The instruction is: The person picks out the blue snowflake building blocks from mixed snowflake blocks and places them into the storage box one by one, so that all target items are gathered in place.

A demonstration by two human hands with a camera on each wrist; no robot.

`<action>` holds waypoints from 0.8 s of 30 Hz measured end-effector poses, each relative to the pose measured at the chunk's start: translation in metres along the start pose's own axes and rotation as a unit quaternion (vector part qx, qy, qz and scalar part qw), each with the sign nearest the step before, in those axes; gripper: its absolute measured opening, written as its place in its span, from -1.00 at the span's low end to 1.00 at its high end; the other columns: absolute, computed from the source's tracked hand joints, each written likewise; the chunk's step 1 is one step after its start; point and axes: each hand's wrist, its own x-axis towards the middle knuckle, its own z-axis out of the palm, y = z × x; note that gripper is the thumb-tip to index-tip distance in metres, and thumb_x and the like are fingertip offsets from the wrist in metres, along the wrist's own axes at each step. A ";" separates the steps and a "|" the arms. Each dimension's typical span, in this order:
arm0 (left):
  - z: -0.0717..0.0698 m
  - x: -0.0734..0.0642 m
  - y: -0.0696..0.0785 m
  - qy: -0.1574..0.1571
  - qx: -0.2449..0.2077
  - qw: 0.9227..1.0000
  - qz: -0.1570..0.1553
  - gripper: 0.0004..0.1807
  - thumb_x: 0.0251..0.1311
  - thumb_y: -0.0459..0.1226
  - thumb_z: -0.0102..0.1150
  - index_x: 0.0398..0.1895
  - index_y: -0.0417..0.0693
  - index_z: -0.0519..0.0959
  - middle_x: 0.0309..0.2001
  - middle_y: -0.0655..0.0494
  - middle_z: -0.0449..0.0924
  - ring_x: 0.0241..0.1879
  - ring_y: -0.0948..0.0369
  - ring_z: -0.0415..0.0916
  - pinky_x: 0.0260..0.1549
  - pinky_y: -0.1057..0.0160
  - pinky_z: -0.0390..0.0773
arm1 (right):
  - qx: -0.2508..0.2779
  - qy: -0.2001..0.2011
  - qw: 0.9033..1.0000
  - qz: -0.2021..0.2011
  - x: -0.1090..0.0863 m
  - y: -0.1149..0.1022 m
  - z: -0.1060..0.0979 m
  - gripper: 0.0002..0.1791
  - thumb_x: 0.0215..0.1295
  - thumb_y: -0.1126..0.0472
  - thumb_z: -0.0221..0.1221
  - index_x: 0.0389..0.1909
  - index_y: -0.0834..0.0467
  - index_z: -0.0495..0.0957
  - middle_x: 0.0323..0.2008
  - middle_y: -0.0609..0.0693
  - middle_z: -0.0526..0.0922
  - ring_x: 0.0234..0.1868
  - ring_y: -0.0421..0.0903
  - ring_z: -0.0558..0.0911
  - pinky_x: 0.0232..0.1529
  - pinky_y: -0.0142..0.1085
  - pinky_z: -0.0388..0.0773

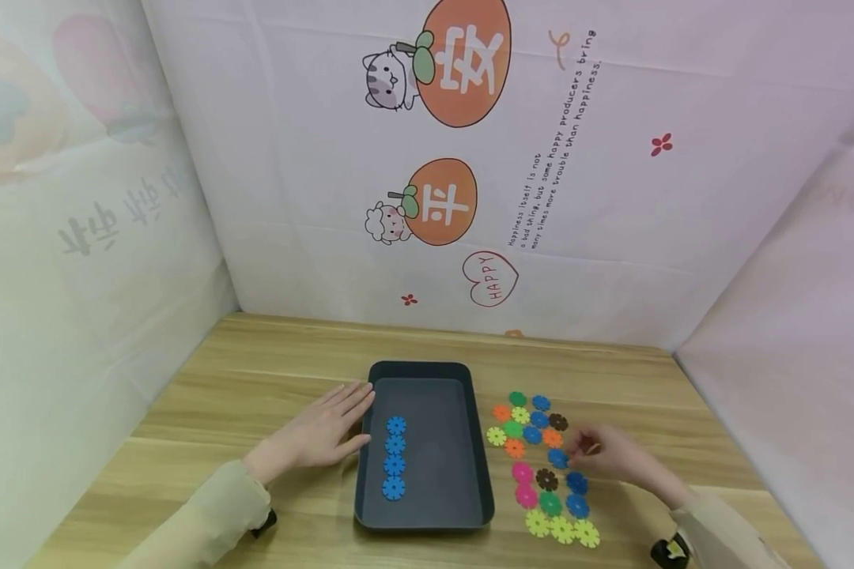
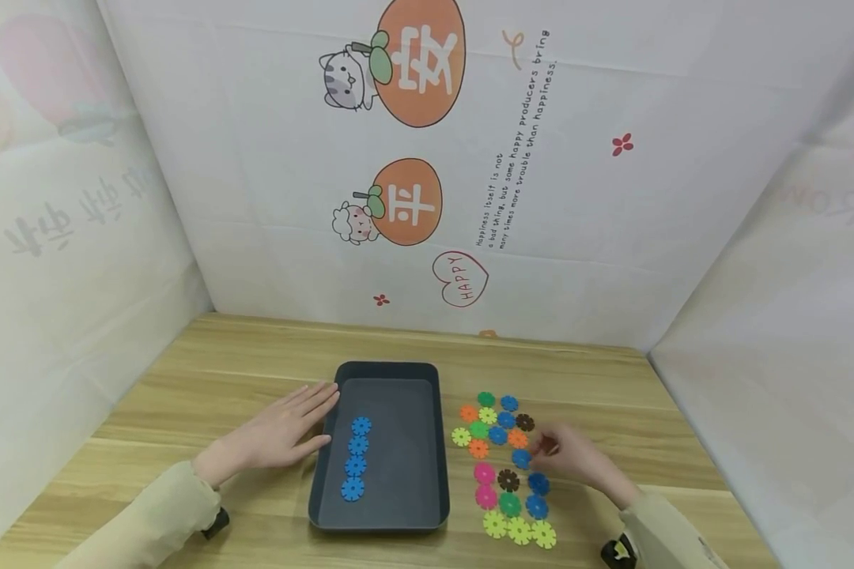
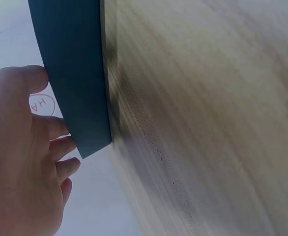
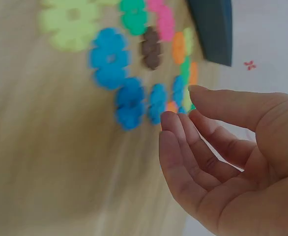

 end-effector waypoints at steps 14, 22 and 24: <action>0.001 0.000 -0.001 0.005 0.004 1.000 0.002 -0.25 0.47 0.07 -0.10 0.52 -0.22 0.16 0.55 -0.17 0.10 0.55 -0.10 0.05 0.51 -0.09 0.16 | -0.002 0.010 1.000 0.027 -0.016 0.021 0.016 -0.68 0.00 0.25 0.46 -0.31 0.30 0.55 -0.40 0.04 0.60 -0.42 -0.39 0.47 -0.40 -0.49 0.54; 0.001 0.000 -0.001 0.003 0.003 1.000 0.000 -0.25 0.47 0.08 -0.10 0.52 -0.21 0.15 0.55 -0.16 0.10 0.55 -0.09 0.04 0.52 -0.09 0.16 | 0.008 0.007 0.999 0.036 -0.016 0.023 0.016 -0.68 0.01 0.25 0.45 -0.35 0.30 0.52 -0.41 0.02 0.57 -0.43 -0.36 0.46 -0.43 -0.47 0.50; 0.001 -0.001 -0.001 0.004 0.003 1.000 0.000 -0.25 0.47 0.08 -0.10 0.52 -0.21 0.15 0.55 -0.16 0.10 0.55 -0.09 0.05 0.51 -0.08 0.16 | 0.005 0.007 0.999 0.040 -0.016 0.022 0.015 -0.70 0.04 0.25 0.43 -0.35 0.30 0.51 -0.40 0.02 0.58 -0.42 -0.37 0.46 -0.41 -0.48 0.52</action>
